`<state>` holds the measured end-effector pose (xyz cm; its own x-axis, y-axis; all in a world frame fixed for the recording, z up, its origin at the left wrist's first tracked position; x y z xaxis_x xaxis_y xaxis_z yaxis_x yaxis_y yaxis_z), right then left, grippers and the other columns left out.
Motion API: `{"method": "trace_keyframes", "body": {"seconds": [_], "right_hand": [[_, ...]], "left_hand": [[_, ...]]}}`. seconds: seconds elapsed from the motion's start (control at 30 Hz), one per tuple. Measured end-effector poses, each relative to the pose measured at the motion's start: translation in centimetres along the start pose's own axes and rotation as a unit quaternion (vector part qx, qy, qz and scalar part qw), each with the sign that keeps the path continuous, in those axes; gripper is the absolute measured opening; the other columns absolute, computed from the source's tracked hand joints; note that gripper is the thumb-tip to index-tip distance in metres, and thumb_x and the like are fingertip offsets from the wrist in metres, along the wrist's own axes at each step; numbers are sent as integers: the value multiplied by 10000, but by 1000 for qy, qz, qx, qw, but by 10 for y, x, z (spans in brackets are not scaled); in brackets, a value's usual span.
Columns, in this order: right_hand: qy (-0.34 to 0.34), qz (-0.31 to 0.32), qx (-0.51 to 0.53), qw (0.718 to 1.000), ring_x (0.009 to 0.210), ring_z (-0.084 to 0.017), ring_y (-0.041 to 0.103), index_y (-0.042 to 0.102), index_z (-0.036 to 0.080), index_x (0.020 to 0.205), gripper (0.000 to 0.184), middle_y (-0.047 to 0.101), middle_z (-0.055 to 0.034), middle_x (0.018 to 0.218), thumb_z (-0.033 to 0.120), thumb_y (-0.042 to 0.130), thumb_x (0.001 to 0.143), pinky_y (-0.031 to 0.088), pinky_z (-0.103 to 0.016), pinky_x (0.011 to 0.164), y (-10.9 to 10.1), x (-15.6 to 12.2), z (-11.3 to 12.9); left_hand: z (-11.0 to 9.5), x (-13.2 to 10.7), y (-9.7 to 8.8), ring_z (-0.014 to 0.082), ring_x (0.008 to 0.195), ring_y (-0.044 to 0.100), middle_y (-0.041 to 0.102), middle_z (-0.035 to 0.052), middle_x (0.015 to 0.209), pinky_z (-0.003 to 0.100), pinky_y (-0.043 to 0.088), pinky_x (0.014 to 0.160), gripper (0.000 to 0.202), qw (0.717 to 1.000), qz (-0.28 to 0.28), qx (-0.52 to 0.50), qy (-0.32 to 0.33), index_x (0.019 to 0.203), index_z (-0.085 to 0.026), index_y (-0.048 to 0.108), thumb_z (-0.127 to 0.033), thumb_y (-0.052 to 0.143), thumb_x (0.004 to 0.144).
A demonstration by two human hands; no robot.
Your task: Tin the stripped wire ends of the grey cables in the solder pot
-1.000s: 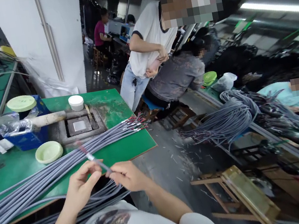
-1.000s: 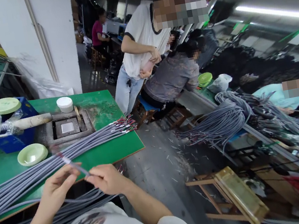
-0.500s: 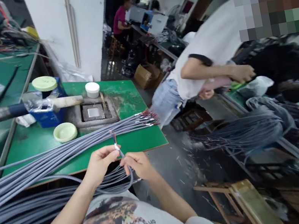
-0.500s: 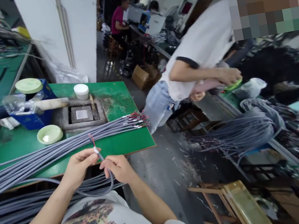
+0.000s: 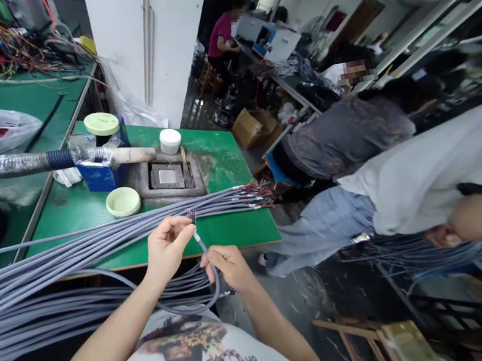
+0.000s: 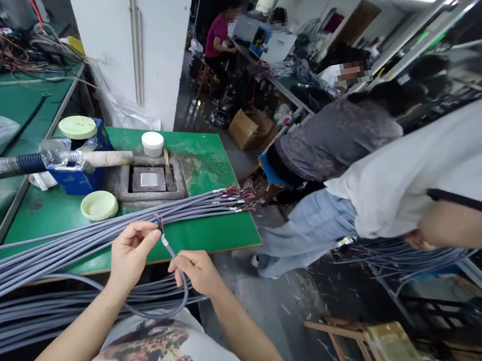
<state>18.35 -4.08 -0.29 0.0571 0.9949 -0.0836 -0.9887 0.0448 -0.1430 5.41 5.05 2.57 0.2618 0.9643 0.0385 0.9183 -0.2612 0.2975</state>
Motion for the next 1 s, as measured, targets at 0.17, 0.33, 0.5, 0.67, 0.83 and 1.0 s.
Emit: {"method": "trace_keyframes", "body": {"seconds": [0.17, 0.33, 0.5, 0.67, 0.83, 1.0], "right_hand": [[-14, 5, -20, 1000, 440, -87, 489, 641, 148, 706, 446, 573, 10, 482, 519, 479, 894, 398, -218, 514, 3, 2, 5], [-24, 7, -13, 1000, 454, -90, 505, 641, 147, 708, 423, 583, 8, 489, 482, 477, 908, 409, -223, 535, 3, 2, 5], [-25, 9, -7, 1000, 461, -91, 508, 642, 147, 706, 422, 586, 7, 493, 482, 483, 907, 415, -230, 555, 3, 1, 3], [-22, 6, 1, 1000, 452, -88, 503, 639, 146, 705, 426, 581, 10, 493, 495, 490, 899, 419, -225, 541, 3, 0, 5], [-25, 9, 2, 1000, 444, -85, 498, 640, 143, 704, 413, 578, 12, 484, 475, 493, 901, 416, -223, 532, 4, -1, 7], [-28, 12, 12, 999, 444, -83, 497, 643, 142, 713, 397, 578, 13, 484, 454, 492, 908, 408, -219, 526, 4, 0, 6]], "left_hand": [[-1, 6, 0, 89, 555, 501, 589, -25, 614, 213, 425, 549, 248, 1000, -8, -9, -7, 755, -159, 644, -322, 774, 621], [4, 9, -3, 87, 559, 502, 606, -21, 630, 213, 417, 552, 239, 1000, 3, -18, -19, 732, -158, 640, -333, 772, 637], [11, 11, -4, 75, 531, 459, 555, -36, 586, 209, 386, 542, 221, 998, 46, -41, -18, 692, -161, 609, -337, 741, 696], [15, 10, -2, 79, 535, 488, 610, -6, 673, 223, 407, 556, 229, 995, 71, -75, -16, 723, -162, 571, -346, 707, 742], [16, 11, -2, 79, 526, 507, 600, -22, 615, 210, 415, 551, 207, 994, 46, -99, -14, 762, -159, 601, -305, 739, 711], [21, 10, -4, 87, 556, 538, 628, -7, 673, 221, 444, 576, 191, 992, 39, -118, -34, 763, -158, 636, -266, 765, 673]]}}
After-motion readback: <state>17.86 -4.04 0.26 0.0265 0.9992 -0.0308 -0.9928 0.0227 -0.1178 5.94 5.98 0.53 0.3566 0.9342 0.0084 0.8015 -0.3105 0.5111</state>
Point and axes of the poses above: each hand's wrist, its own x-axis towards the middle knuckle, its own y-axis out of the palm, z = x × y, the point moved 4 cm from there along x, towards the middle knuckle
